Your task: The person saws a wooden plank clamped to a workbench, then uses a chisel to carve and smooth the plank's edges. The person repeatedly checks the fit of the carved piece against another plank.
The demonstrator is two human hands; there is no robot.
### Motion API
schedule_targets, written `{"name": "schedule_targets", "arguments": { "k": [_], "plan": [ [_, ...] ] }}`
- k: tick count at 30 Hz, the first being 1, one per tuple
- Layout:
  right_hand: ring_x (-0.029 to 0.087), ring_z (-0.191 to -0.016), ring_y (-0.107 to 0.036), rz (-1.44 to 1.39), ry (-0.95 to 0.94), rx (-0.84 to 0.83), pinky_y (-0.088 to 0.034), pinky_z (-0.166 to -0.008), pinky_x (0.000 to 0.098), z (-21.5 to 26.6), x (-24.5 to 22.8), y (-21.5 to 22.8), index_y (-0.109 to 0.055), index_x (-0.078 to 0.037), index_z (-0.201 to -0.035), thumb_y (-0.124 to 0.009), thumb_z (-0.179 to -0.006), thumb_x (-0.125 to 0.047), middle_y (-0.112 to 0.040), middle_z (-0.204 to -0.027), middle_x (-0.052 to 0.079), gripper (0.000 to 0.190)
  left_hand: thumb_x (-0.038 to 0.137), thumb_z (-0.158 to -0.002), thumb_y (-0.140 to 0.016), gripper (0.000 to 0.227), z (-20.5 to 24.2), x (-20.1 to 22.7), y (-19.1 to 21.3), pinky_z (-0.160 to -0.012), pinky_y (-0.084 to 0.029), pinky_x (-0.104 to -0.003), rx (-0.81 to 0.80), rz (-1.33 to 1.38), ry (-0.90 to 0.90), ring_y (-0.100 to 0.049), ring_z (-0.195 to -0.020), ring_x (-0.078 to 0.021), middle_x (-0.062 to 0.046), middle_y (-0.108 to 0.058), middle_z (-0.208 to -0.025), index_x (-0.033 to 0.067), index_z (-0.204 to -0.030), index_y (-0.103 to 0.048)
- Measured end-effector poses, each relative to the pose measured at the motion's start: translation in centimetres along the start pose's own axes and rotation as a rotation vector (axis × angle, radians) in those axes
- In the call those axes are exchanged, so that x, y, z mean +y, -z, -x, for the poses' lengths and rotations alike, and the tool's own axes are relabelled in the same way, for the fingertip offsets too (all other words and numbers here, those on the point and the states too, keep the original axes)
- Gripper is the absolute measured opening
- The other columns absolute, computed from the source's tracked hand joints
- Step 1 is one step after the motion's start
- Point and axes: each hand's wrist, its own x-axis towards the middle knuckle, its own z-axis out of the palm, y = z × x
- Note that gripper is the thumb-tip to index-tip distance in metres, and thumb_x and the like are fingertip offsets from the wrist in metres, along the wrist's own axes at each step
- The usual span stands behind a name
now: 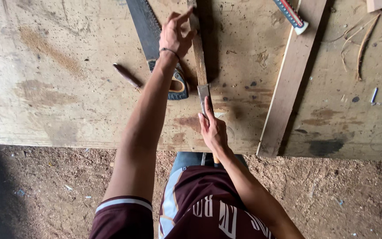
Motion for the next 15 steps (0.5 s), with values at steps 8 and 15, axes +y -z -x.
{"name": "schedule_targets", "arguments": {
  "k": [8, 15],
  "plan": [
    [0.011, -0.038, -0.047, 0.026, -0.130, -0.105, -0.043, -0.033, 0.0287, 0.2, 1.5, 0.7, -0.018, -0.030, -0.164, -0.052, -0.109, -0.033, -0.061, -0.056, 0.004, 0.065, 0.021, -0.086, -0.082, 0.046, 2.0, 1.4, -0.2, -0.071, -0.061, -0.036, 0.028, -0.162, 0.096, -0.073, -0.082, -0.0232, -0.011, -0.073, -0.102, 0.0164, -0.130, -0.070],
    [0.008, -0.037, -0.046, 0.051, 0.131, -0.015, -0.043, -0.030, 0.0265, -0.9, 3.3, 0.7, -0.022, -0.025, -0.164, -0.052, -0.110, -0.031, -0.062, -0.062, 0.002, 0.062, 0.032, -0.089, -0.080, 0.024, 9.1, 4.6, 1.8, -0.052, -0.059, -0.025, -0.635, -0.166, 0.390, -0.072, -0.052, -0.0109, -0.004, -0.077, -0.073, 0.0080, -0.090, -0.080]
  ]
}}
